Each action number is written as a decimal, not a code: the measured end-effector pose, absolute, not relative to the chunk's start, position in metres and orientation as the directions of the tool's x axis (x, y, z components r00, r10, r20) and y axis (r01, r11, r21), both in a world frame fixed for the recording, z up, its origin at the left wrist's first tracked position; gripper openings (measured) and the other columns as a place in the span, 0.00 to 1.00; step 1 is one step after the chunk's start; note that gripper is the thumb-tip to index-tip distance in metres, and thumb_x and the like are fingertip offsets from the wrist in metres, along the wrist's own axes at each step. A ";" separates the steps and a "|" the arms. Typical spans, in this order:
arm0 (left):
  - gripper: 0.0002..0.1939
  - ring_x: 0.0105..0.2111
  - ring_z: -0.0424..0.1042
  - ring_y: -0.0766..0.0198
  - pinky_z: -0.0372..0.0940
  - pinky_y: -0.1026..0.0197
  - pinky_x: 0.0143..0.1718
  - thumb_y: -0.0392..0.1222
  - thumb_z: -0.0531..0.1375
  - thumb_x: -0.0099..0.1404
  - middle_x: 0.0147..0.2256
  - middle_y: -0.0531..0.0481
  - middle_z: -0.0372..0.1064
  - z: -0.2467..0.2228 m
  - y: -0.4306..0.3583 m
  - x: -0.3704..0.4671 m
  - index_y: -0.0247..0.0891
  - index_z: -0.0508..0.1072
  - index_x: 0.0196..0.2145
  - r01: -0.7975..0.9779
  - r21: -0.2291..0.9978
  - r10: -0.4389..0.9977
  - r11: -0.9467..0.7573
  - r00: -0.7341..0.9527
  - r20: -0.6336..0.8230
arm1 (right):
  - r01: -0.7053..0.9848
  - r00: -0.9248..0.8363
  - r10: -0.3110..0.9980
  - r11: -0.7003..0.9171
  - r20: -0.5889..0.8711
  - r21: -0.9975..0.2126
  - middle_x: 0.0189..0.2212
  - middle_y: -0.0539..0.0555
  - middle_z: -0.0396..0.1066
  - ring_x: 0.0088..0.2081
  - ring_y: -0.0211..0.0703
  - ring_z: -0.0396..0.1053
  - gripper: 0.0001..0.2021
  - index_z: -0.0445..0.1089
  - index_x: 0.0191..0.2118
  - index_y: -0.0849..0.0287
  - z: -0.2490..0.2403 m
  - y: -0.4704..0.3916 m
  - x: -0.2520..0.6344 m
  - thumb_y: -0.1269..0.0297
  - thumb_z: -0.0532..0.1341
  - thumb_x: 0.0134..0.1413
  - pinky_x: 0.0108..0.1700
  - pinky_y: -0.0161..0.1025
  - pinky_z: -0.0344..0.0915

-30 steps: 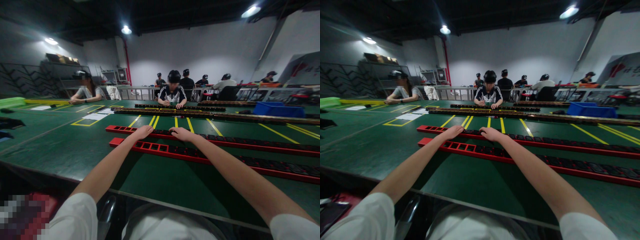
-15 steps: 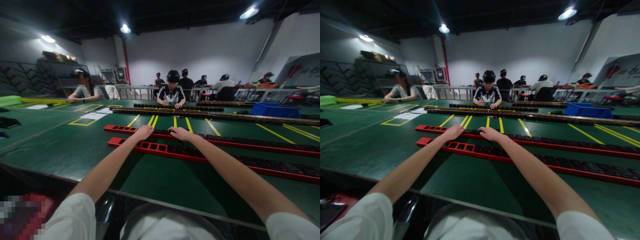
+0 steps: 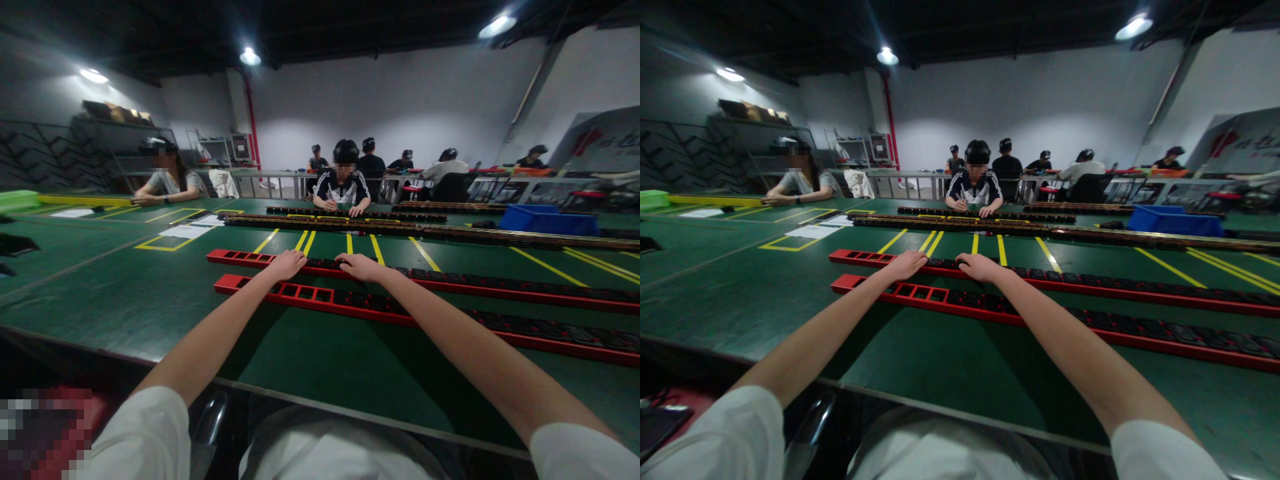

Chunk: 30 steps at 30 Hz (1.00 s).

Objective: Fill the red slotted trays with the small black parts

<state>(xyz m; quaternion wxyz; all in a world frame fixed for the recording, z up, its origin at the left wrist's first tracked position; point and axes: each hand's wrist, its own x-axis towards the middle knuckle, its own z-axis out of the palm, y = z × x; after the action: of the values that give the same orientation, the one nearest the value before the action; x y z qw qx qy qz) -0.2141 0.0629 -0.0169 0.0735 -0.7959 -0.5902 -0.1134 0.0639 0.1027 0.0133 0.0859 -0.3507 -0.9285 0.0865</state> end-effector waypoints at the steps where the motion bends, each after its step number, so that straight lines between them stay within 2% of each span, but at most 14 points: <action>1: 0.21 0.44 0.72 0.52 0.62 0.51 0.50 0.47 0.43 0.76 0.43 0.40 0.73 -0.017 0.063 -0.214 0.37 0.74 0.42 0.955 0.014 0.922 -0.297 0.283 0.265 | 0.637 -0.739 0.666 0.740 0.099 -0.217 0.56 0.60 0.72 0.55 0.51 0.71 0.19 0.67 0.60 0.57 0.013 0.103 0.064 0.61 0.52 0.68 0.58 0.44 0.64; 13: 0.22 0.46 0.73 0.50 0.64 0.50 0.51 0.47 0.43 0.75 0.45 0.40 0.74 -0.020 0.065 -0.215 0.37 0.74 0.44 0.961 0.052 0.927 -0.271 0.246 0.283 | 0.640 -0.739 0.668 0.737 0.089 -0.216 0.57 0.61 0.71 0.56 0.52 0.70 0.20 0.66 0.60 0.58 0.015 0.101 0.064 0.61 0.51 0.68 0.58 0.44 0.64; 17: 0.20 0.52 0.71 0.49 0.60 0.46 0.57 0.45 0.45 0.74 0.50 0.40 0.74 -0.020 0.065 -0.212 0.37 0.74 0.47 0.958 0.076 0.920 -0.278 0.243 0.307 | 0.647 -0.733 0.675 0.731 0.088 -0.214 0.57 0.60 0.71 0.56 0.52 0.70 0.20 0.66 0.60 0.58 0.015 0.101 0.064 0.61 0.51 0.68 0.58 0.43 0.64; 22: 0.21 0.54 0.70 0.57 0.61 0.58 0.58 0.41 0.45 0.74 0.54 0.42 0.72 -0.018 0.064 -0.210 0.36 0.71 0.55 0.921 0.105 0.895 -0.374 0.330 0.300 | 0.634 -0.744 0.661 0.744 0.094 -0.210 0.57 0.61 0.71 0.55 0.53 0.71 0.20 0.67 0.60 0.59 0.014 0.102 0.064 0.61 0.52 0.68 0.58 0.44 0.64; 26: 0.21 0.52 0.72 0.54 0.63 0.55 0.56 0.46 0.46 0.74 0.52 0.41 0.73 -0.015 0.061 -0.208 0.36 0.72 0.53 0.914 0.115 0.890 -0.389 0.341 0.301 | 0.629 -0.746 0.658 0.748 0.106 -0.212 0.56 0.61 0.72 0.55 0.52 0.71 0.20 0.67 0.60 0.59 0.013 0.103 0.063 0.61 0.52 0.68 0.57 0.44 0.64; 30: 0.20 0.50 0.72 0.53 0.64 0.53 0.55 0.45 0.46 0.74 0.50 0.40 0.74 -0.013 0.057 -0.205 0.36 0.73 0.50 0.917 0.111 0.892 -0.383 0.335 0.304 | 0.634 -0.743 0.661 0.745 0.102 -0.208 0.56 0.61 0.72 0.54 0.52 0.71 0.19 0.67 0.60 0.60 0.013 0.102 0.062 0.63 0.52 0.68 0.56 0.43 0.64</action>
<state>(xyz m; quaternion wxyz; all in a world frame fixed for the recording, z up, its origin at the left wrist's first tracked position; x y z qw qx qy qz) -0.2050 0.0573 -0.0130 0.0400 -0.8160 -0.5542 -0.1593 0.0623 0.1020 0.0133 0.0851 -0.3481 -0.9302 0.0802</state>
